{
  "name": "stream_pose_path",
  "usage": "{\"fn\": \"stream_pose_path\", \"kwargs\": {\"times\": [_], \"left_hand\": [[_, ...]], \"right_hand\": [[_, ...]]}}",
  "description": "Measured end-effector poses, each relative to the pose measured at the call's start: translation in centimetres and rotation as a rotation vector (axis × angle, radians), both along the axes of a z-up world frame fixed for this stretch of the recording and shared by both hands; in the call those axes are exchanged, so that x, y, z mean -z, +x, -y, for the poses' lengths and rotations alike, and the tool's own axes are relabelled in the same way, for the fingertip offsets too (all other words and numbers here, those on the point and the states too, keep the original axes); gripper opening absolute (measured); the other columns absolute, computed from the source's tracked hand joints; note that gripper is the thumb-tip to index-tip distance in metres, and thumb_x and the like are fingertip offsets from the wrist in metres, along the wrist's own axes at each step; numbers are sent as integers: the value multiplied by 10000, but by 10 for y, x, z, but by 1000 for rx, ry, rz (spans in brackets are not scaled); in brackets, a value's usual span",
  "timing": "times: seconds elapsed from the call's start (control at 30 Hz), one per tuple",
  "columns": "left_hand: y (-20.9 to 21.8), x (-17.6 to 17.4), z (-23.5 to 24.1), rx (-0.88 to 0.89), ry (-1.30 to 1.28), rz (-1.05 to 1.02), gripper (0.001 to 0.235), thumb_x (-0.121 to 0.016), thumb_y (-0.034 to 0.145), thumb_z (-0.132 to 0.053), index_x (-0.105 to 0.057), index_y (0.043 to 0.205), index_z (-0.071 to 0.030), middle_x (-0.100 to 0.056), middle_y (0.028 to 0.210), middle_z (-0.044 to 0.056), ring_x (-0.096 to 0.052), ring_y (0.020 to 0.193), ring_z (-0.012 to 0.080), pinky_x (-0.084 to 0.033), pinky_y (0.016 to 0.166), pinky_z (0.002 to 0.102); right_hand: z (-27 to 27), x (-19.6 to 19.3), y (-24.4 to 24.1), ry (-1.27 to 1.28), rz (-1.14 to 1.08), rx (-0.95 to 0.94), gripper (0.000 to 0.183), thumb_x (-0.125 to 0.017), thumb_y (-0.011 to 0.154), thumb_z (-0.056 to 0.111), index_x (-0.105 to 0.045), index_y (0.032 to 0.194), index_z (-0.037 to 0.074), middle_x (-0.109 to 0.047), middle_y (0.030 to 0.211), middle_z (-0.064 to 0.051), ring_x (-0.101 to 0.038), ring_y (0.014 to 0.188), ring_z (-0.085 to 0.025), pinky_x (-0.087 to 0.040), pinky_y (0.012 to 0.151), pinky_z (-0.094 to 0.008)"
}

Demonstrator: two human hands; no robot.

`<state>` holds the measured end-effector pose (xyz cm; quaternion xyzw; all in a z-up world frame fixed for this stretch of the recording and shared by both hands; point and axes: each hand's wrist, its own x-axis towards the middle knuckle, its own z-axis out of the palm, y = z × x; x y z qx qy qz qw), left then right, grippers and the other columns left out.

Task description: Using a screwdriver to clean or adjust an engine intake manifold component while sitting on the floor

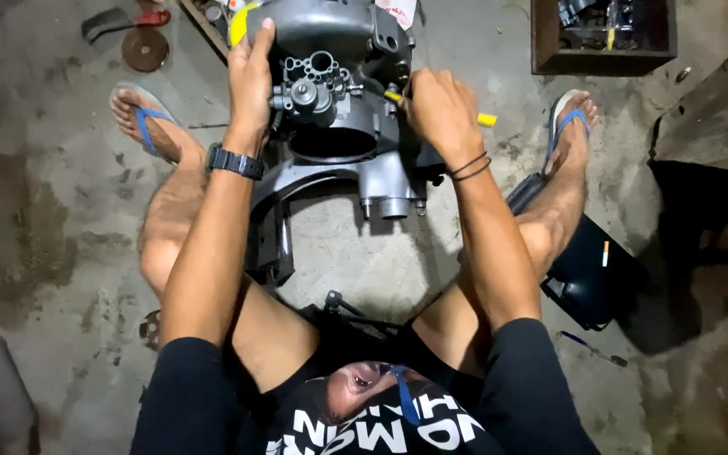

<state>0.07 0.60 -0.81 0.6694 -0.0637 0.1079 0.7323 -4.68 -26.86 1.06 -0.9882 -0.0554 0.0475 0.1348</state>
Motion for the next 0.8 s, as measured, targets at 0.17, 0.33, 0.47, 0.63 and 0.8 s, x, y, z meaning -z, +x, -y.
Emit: {"fn": "stream_pose_path", "kwargs": {"times": [0.17,0.33,0.47,0.63,0.8], "left_hand": [[13,19,-1,-13,-26,76,279,-584,1021,-378,-682,1109,-132,-703,1115,-6,-623,1053,101,-488,981,303],[16,24,-3,-30,-24,70,345,-595,1003,-420,-687,1142,-118,-728,1148,34,-662,1087,144,-494,990,318],[19,19,0,-34,-19,94,257,-578,1017,-362,-677,1090,-137,-710,1105,2,-623,1048,108,-484,976,302],[9,6,1,-15,-9,66,299,-571,1007,-389,-691,1078,-124,-725,1081,-5,-646,1022,99,-499,942,290],[8,19,-5,-56,80,4,255,-573,1017,-456,-528,898,-234,-454,809,-86,-400,758,53,-392,728,293]], "right_hand": [[-11,38,-13,30,196,-6,127,-518,946,32,-630,979,-16,-673,868,-321,-635,791,-574,-503,679,-615],[-21,30,-3,127,142,38,294,-617,1082,158,-700,930,-80,-714,744,-233,-731,644,-405,-613,565,-490],[-15,30,12,-18,113,25,191,-519,947,-31,-710,957,-41,-725,847,-257,-724,782,-501,-584,644,-583],[-20,12,0,95,-8,114,198,-555,986,110,-599,1108,-40,-599,1017,-321,-633,853,-614,-520,724,-649],[-9,-18,-34,186,-146,-35,190,-666,1033,128,-618,938,-29,-696,943,-224,-661,835,-379,-552,688,-529]]}}
